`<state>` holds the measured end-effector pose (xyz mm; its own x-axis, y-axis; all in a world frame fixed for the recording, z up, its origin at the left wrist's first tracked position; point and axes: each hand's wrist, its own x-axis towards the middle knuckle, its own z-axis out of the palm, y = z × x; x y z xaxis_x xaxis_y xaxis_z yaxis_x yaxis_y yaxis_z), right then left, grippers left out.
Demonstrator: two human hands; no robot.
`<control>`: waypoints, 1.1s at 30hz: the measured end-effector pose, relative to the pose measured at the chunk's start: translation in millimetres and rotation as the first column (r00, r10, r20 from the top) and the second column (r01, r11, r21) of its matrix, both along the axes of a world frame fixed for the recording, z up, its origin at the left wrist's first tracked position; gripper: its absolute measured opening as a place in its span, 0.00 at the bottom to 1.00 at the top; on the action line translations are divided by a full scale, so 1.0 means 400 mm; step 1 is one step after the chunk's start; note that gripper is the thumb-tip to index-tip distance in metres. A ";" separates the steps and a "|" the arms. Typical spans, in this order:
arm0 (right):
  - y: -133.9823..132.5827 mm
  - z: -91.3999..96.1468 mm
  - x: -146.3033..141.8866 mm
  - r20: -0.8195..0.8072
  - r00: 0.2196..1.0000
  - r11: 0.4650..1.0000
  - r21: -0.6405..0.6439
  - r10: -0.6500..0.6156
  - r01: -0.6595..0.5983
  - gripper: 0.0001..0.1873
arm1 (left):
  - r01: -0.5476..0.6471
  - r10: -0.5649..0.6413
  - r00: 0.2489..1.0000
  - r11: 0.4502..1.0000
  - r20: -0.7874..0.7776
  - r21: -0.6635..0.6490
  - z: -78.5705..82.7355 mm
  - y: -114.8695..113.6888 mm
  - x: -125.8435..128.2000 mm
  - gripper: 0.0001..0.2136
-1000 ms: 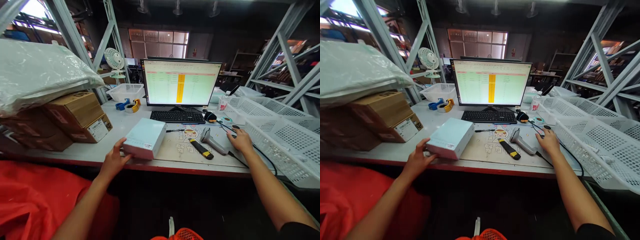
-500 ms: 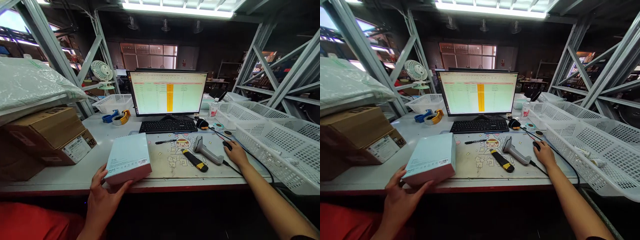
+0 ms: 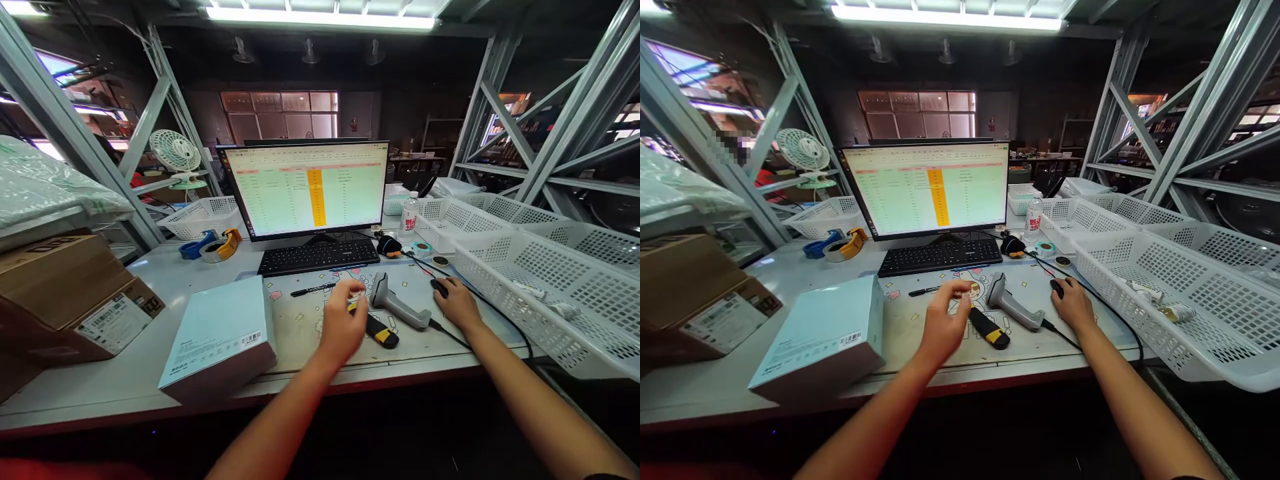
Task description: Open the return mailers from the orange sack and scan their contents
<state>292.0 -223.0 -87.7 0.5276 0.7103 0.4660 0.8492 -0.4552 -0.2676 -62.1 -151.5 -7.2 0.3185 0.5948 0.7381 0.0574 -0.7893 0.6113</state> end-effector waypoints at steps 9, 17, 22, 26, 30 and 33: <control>-0.006 0.011 -0.015 0.020 1.000 1.000 0.002 -0.010 0.010 0.25 | -0.250 0.275 0.756 0.960 -0.594 0.126 -0.048 0.409 0.274 0.19; 0.005 -0.006 -0.007 0.021 0.999 0.998 0.039 -0.046 0.045 0.23 | -0.240 0.381 0.574 0.924 -0.725 0.297 -0.093 0.445 0.379 0.29; 0.007 -0.019 -0.002 0.070 0.997 0.996 0.079 -0.034 0.028 0.22 | -0.290 0.346 0.555 0.933 -0.757 0.215 -0.080 0.437 0.393 0.28; 0.007 -0.028 0.008 0.090 0.995 0.994 0.102 0.033 -0.043 0.23 | -0.304 0.353 0.582 0.930 -0.732 0.207 -0.026 0.408 0.358 0.25; 0.009 -0.047 0.031 0.094 0.989 0.986 0.111 0.111 -0.121 0.26 | -0.269 0.410 0.682 0.911 -0.606 0.313 0.037 0.313 0.275 0.20; 0.014 -0.068 0.059 0.082 0.987 0.983 0.106 0.141 -0.149 0.28 | -0.216 0.377 0.799 0.907 -0.468 0.361 0.078 0.179 0.168 0.14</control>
<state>315.6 -217.4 -114.9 0.3841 0.7179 0.5806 0.9233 -0.2967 -0.2438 5.3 -79.9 23.9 0.5397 0.5213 0.6610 0.5594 -0.8088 0.1811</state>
